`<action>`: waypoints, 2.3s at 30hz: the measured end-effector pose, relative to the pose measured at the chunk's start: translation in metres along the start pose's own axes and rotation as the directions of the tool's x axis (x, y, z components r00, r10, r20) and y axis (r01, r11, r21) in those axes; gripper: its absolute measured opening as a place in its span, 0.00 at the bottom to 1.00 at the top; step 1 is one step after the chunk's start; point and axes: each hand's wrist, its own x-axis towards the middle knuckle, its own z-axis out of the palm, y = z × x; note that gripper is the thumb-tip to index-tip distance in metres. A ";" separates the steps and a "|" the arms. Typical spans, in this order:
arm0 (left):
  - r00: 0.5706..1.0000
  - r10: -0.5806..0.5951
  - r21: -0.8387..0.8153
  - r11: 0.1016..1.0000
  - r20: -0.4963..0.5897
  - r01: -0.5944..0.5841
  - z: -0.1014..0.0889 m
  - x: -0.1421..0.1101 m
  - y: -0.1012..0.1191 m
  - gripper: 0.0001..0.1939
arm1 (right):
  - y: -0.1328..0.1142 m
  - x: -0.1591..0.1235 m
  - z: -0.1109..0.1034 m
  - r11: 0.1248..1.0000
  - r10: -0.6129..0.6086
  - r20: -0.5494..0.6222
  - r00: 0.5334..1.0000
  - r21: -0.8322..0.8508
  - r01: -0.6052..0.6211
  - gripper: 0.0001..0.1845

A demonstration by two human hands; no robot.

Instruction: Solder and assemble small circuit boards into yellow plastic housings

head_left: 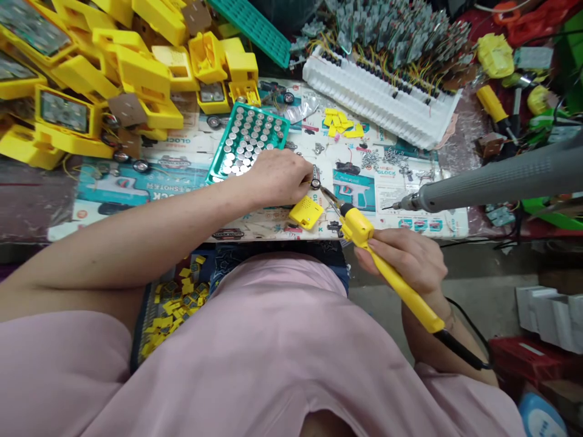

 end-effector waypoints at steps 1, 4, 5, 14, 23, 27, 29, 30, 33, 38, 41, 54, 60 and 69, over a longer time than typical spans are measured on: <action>1.000 0.000 -0.001 1.000 0.002 0.000 0.000 0.000 0.000 0.20 | 0.000 -0.001 0.001 1.000 0.001 0.004 1.000 -0.002 -0.001 0.16; 1.000 0.002 -0.013 1.000 -0.002 -0.002 0.001 0.000 0.000 0.20 | -0.001 0.000 0.006 1.000 0.008 -0.032 0.999 -0.014 -0.009 0.16; 1.000 0.001 -0.017 1.000 -0.004 -0.002 0.001 0.000 -0.001 0.20 | -0.002 0.001 0.008 0.999 0.023 -0.063 0.998 -0.034 -0.026 0.16; 1.000 -0.010 -0.040 0.999 -0.009 0.010 0.003 0.000 -0.001 0.19 | -0.005 -0.003 0.015 0.994 0.100 -0.142 0.985 -0.021 -0.104 0.16; 1.000 -0.008 -0.058 0.998 0.005 0.008 0.001 -0.001 0.000 0.19 | -0.003 0.007 0.012 0.997 0.004 -0.049 0.999 -0.074 -0.008 0.15; 1.000 -0.018 -0.051 0.999 0.008 0.018 0.001 0.000 0.001 0.20 | -0.004 0.005 0.008 0.999 0.004 -0.009 1.000 -0.041 -0.005 0.16; 1.000 -0.018 -0.053 0.998 0.003 0.018 0.002 0.000 0.001 0.20 | -0.005 0.005 0.005 0.999 0.023 0.003 1.000 -0.036 -0.023 0.16; 1.000 -0.015 -0.055 0.998 0.003 0.015 0.002 0.000 0.001 0.19 | -0.005 0.004 0.003 0.999 0.034 0.011 0.999 -0.040 -0.033 0.16; 1.000 -0.012 -0.058 0.998 0.010 0.012 0.001 0.000 0.001 0.19 | -0.005 0.004 0.001 0.998 0.031 0.033 0.999 -0.051 -0.030 0.17; 0.999 -0.028 -0.071 0.997 0.022 0.030 0.000 0.000 0.002 0.19 | -0.003 0.007 0.005 0.999 -0.005 0.032 0.999 -0.035 0.006 0.15; 1.000 -0.023 -0.083 0.996 0.004 0.023 0.002 0.001 0.001 0.19 | -0.002 0.014 0.005 0.998 -0.048 0.060 0.997 -0.042 0.050 0.13; 1.000 -0.018 -0.103 0.994 0.008 0.019 0.000 0.000 0.001 0.19 | 0.002 0.002 -0.003 0.987 0.038 -0.059 0.998 -0.153 -0.046 0.10; 1.000 -0.027 -0.085 0.996 0.011 0.028 0.001 0.000 0.001 0.18 | -0.001 0.005 0.002 0.993 0.005 -0.114 0.993 -0.116 -0.019 0.14; 0.999 -0.009 -0.043 0.999 0.034 0.011 -0.005 -0.002 0.001 0.19 | 0.008 0.004 0.007 0.996 -0.059 -0.135 0.989 -0.075 0.049 0.10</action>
